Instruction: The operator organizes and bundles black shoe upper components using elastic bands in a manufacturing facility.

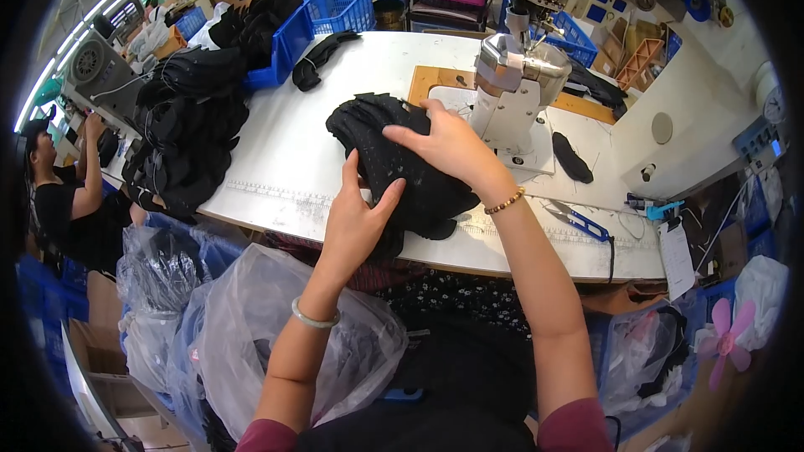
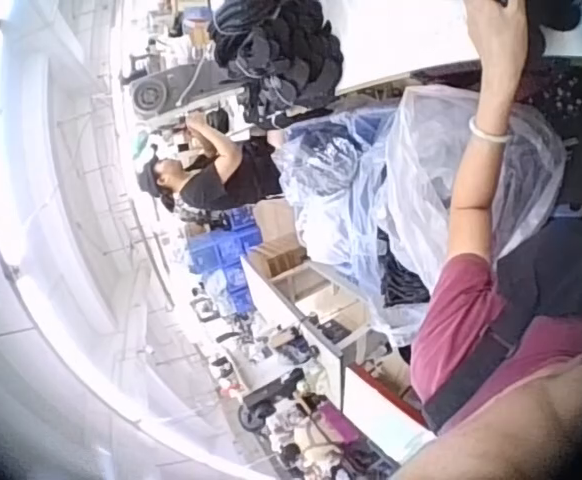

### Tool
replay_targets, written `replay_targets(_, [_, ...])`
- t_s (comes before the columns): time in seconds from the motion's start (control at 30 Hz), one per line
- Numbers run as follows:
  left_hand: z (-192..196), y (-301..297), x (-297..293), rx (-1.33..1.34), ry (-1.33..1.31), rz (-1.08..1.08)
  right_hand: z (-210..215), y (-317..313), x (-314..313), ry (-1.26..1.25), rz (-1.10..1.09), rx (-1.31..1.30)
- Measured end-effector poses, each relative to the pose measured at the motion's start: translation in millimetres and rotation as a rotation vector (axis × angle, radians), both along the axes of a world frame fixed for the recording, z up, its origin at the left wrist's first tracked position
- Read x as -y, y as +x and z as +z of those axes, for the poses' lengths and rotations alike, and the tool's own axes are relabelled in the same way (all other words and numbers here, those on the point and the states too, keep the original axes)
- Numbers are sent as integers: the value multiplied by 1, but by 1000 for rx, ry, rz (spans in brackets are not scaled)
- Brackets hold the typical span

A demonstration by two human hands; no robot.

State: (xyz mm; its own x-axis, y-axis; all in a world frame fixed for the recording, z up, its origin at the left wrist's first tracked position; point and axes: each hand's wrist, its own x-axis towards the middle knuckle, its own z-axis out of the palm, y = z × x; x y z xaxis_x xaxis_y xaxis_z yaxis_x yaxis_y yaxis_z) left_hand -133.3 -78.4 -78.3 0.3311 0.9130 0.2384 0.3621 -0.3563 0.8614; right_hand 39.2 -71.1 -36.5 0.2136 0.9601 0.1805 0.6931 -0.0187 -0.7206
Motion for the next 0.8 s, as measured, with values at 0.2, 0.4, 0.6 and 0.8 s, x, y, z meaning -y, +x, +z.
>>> replay_targets(0.2, [-4, -2, -2, 65, -7, -48, -8, 1, -6, 25, 6, -42])
replay_targets(0.4, [-6, -7, -7, 86, 66, -31, -8, -2, -7, 1, 37, -214])
replay_targets(0.6, [7, -13, -13, -25, -51, -14, -24, 15, -18, -5, -23, -389])
replay_targets(0.8, [6, -27, -23, 2, -70, 13, -11, 11, -13, -84, 0, -674])
